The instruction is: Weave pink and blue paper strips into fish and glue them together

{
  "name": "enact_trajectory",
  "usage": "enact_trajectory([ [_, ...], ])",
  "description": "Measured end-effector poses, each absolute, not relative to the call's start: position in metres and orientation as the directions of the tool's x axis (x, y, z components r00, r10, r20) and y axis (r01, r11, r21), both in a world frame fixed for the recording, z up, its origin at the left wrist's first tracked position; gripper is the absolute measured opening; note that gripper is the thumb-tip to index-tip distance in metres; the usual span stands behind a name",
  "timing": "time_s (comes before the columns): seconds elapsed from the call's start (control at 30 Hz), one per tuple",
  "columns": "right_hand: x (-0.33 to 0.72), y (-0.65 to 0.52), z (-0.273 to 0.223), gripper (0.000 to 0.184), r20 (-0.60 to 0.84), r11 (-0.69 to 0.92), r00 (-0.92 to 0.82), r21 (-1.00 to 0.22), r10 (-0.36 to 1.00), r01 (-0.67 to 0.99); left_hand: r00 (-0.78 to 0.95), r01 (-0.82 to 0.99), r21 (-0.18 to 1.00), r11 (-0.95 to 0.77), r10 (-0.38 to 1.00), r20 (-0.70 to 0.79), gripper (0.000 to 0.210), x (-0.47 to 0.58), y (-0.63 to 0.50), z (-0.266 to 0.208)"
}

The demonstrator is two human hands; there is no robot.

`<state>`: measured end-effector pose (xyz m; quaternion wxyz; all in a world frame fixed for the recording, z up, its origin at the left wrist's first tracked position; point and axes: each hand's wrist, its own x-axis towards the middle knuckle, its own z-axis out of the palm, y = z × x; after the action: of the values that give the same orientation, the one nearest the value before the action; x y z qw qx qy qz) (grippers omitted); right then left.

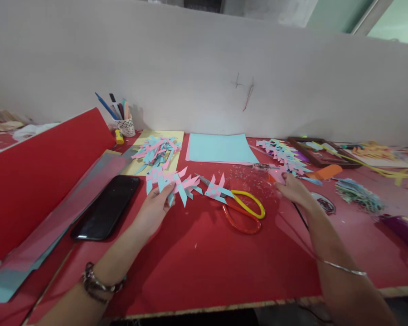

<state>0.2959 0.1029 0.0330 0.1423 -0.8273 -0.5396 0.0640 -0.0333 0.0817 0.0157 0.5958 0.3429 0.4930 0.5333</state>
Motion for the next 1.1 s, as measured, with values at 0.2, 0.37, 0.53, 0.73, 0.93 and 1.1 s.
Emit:
enact_trajectory([
  [0.2, 0.286, 0.098, 0.047, 0.043, 0.066, -0.396, 0.478, -0.469, 0.876, 0.789, -0.046, -0.387, 0.891, 0.236, 0.961, -0.274, 0.028, -0.033, 0.083, 0.015],
  [0.37, 0.264, 0.090, 0.060, 0.023, -0.068, -0.331, 0.405, -0.706, 0.912, 0.626, -0.020, -0.437, 0.859, 0.265, 0.953, -0.304, 0.029, -0.030, 0.082, 0.017],
  [0.53, 0.245, 0.085, 0.066, 0.023, 0.027, -0.121, 0.230, -0.786, 0.973, 0.607, 0.049, -0.513, 0.812, 0.277, 0.955, -0.294, 0.033, -0.030, 0.083, 0.014],
  [0.73, 0.204, 0.079, 0.055, 0.032, 0.229, 0.048, 0.270, -0.838, 0.935, 0.544, -0.026, -0.524, 0.796, 0.304, 0.928, -0.372, 0.029, -0.030, 0.085, 0.014],
  [0.93, 0.184, 0.060, 0.024, 0.020, 0.345, 0.250, 0.090, -0.814, 0.934, 0.525, 0.020, -0.477, 0.817, 0.325, 0.933, -0.359, 0.037, -0.027, 0.081, 0.015],
  [1.1, 0.183, 0.051, 0.021, 0.022, 0.375, 0.286, -0.001, -0.708, 0.927, 0.646, 0.065, -0.483, 0.803, 0.349, 0.929, -0.364, 0.034, -0.026, 0.076, 0.017],
])
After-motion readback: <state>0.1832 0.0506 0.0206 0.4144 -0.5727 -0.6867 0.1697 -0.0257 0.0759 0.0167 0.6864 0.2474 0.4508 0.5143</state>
